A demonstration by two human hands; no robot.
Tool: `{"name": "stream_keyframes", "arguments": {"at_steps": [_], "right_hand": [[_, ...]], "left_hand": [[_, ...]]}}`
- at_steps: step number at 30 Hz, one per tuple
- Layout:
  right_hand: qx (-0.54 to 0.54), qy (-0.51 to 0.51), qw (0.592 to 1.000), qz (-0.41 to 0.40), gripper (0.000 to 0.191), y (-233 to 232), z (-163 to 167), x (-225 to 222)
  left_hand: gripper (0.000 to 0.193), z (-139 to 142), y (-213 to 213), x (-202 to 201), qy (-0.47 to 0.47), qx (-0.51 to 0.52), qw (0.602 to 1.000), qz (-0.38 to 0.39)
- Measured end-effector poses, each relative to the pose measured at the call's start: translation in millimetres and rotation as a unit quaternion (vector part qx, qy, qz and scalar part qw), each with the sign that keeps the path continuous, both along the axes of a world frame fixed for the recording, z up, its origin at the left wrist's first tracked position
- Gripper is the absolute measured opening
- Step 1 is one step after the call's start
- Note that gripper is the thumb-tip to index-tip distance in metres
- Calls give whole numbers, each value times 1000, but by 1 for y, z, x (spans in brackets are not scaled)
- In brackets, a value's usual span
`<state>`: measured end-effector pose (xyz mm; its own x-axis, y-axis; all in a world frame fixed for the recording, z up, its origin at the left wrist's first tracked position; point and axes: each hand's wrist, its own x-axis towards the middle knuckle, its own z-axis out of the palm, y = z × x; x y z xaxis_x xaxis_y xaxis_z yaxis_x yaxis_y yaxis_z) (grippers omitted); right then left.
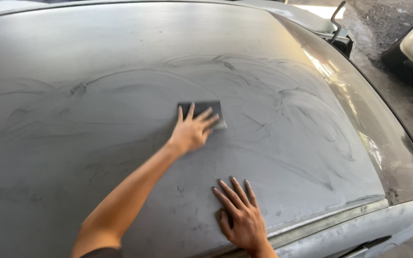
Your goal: The person sands the hood of a silver car using a sanding block. They move the block in circular and back-and-forth motions across the surface, occasionally using the other hand to feel the texture. The task continues for the duration of the clip.
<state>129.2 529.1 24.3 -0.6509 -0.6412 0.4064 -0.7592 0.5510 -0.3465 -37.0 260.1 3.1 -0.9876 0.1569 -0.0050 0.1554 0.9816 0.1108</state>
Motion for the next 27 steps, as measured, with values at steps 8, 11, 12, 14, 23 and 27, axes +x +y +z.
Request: {"name": "stream_keyframes", "arguments": {"at_steps": [8,11,12,14,23,27], "right_hand": [[15,-1,1000,-1,61,5,-6,-2],[13,1,1000,0,63,3,-5,-5],[9,-3,1000,-2,63,1,-6,-6],[-3,22,1000,3,65,-2,-7,-8],[29,14,999,-22,62,0,-27,1],[28,23,999,-12,63,1,-27,-1]], "left_hand": [[62,23,-253,23,22,78,861,503],[58,-3,-205,53,152,-5,935,320],[58,-12,-165,51,207,-51,951,224],[60,-20,-71,30,80,-23,981,173],[62,29,-147,-40,16,10,958,286],[63,3,-264,55,100,65,899,421]]}}
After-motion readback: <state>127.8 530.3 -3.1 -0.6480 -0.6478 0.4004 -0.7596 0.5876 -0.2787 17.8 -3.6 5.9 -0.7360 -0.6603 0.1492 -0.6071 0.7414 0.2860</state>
